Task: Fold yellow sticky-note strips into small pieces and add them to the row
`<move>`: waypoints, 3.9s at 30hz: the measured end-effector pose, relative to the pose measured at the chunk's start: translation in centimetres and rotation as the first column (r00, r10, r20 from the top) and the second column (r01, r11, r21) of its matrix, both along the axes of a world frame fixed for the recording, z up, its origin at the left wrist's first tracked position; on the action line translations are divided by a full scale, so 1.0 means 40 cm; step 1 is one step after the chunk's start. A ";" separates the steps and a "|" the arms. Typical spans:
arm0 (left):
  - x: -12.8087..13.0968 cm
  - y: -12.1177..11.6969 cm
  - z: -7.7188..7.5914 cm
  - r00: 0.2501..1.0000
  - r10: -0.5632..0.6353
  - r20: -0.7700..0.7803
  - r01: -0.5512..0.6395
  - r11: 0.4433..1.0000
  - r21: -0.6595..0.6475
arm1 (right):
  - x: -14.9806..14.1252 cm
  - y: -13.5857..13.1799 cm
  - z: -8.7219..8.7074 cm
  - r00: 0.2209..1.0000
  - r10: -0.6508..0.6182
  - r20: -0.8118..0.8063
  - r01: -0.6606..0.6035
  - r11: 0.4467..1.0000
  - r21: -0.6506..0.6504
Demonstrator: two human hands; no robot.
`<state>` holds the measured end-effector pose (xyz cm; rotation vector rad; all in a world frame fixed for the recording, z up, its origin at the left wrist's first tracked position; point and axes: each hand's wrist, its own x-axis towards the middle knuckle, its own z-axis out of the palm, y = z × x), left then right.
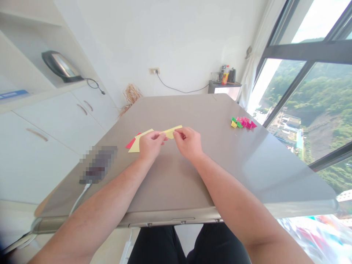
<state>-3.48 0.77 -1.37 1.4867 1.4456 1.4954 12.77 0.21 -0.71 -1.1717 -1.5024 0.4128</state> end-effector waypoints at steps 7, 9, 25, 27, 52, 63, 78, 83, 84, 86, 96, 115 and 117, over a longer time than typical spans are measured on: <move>0.033 -0.033 -0.001 0.944 -0.129 -0.302 0.230 0.917 0.327 | -0.023 -0.006 0.002 0.989 0.105 -0.108 -0.119 0.984 -0.136; 0.033 -0.028 -0.002 0.962 -0.092 -0.255 0.172 0.936 0.308 | -0.012 0.001 0.006 0.988 0.025 -0.150 -0.054 0.980 -0.190; -0.012 -0.004 0.004 0.942 -0.331 0.062 0.336 0.935 -0.110 | 0.023 -0.003 0.019 0.977 0.208 -0.039 -0.206 0.887 -0.414; -0.013 -0.009 0.006 0.942 -0.326 -0.077 0.315 0.940 -0.127 | 0.029 -0.002 0.016 0.974 0.223 0.038 -0.189 0.895 -0.405; -0.041 0.023 0.014 0.940 -0.231 0.249 0.259 0.962 -0.083 | 0.074 0.024 0.025 0.964 0.199 -0.176 -0.256 0.872 -0.417; -0.010 0.000 -0.005 0.914 -0.372 0.164 0.391 0.914 -0.104 | 0.044 -0.008 0.026 0.967 0.245 0.070 -0.205 0.912 -0.355; -0.003 -0.003 -0.001 0.873 -0.407 0.269 0.461 0.869 -0.180 | 0.033 0.001 -0.021 0.968 0.202 0.148 -0.189 0.977 -0.098; -0.001 -0.005 0.009 0.877 -0.374 0.303 0.447 0.866 -0.225 | 0.039 0.003 -0.029 0.939 0.184 0.291 -0.202 0.979 0.033; -0.001 -0.005 0.010 0.877 -0.366 0.310 0.444 0.865 -0.233 | 0.039 0.003 -0.030 0.932 0.175 0.318 -0.202 0.978 0.054; 0.000 -0.004 0.010 0.882 -0.356 0.308 0.434 0.869 -0.237 | 0.039 0.006 -0.034 0.922 0.165 0.350 -0.209 0.974 0.093; -0.003 -0.007 0.015 0.864 -0.392 0.316 0.468 0.857 -0.217 | 0.046 0.007 -0.037 0.908 0.189 0.375 -0.259 0.955 0.145; -0.014 -0.002 0.014 0.754 -0.423 0.503 0.580 0.789 -0.205 | 0.044 -0.005 -0.021 0.863 0.234 0.447 -0.321 0.939 0.128; -0.015 0.001 0.012 0.755 -0.404 0.517 0.574 0.788 -0.222 | 0.039 -0.005 -0.020 0.900 0.245 0.360 -0.291 0.954 0.078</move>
